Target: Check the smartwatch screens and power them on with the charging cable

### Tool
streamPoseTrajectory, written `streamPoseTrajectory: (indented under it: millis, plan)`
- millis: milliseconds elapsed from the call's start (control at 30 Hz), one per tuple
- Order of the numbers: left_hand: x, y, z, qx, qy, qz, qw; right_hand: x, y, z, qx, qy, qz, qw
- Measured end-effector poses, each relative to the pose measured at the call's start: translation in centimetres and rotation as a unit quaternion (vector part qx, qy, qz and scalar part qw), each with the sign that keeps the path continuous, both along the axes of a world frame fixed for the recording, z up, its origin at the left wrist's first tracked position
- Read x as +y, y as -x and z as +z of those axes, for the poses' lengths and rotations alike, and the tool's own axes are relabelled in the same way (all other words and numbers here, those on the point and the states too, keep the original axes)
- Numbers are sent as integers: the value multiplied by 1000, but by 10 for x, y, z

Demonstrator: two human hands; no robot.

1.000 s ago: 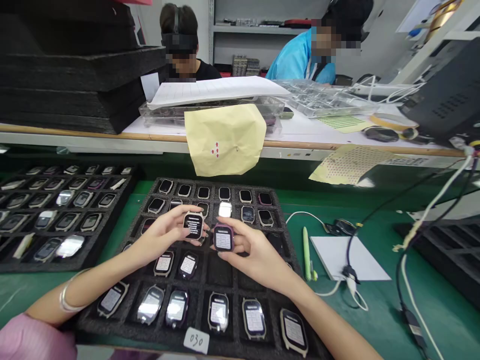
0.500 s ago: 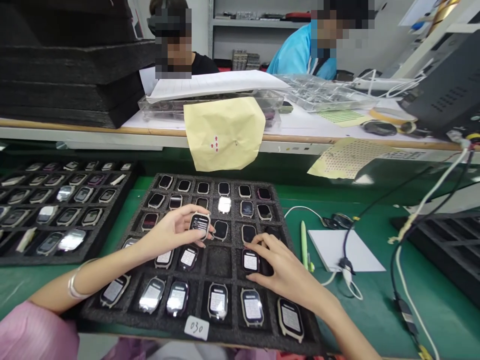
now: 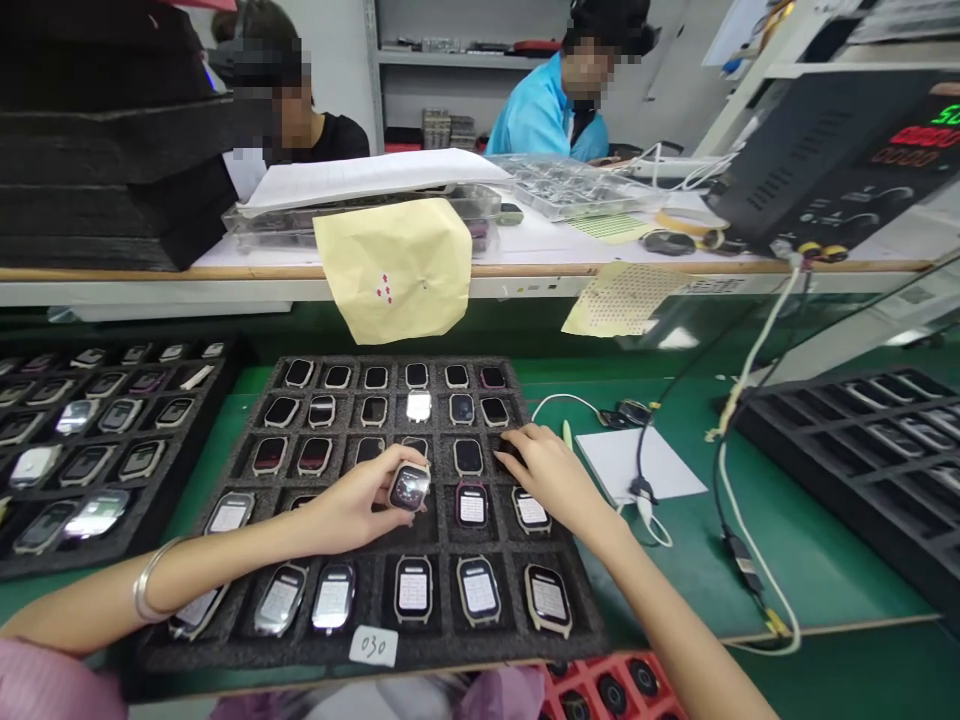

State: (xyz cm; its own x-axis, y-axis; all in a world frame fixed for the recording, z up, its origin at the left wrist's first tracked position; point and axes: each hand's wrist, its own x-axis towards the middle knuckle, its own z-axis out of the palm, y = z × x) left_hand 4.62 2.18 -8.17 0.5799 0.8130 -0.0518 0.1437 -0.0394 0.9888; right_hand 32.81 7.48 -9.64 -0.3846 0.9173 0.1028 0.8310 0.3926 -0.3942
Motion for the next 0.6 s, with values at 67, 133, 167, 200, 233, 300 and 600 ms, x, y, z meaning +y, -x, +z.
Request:
streamPoseTrajectory:
  millis: [67,133,167,200,233,300,600]
  plan:
    - [0,-2,-3,-19,19,-11,1000,-1,-1,-1,32,10,-20,999]
    - [1,-3,-4,-42,36,-10,998,-2,0,3,77,24,-23,996]
    - [2,-3,-3,-49,39,-3,998,-3,1,7,104,30,-18,994]
    - [3,-3,-2,-52,39,9,998,-5,5,13,133,35,-10,990]
    - [4,-3,-1,-51,37,24,998,-8,9,19,162,41,0,986]
    - [5,-4,4,-47,36,52,997,-15,23,34,216,50,16,975]
    - [9,14,-5,-21,31,204,978,-11,84,59,505,241,60,827]
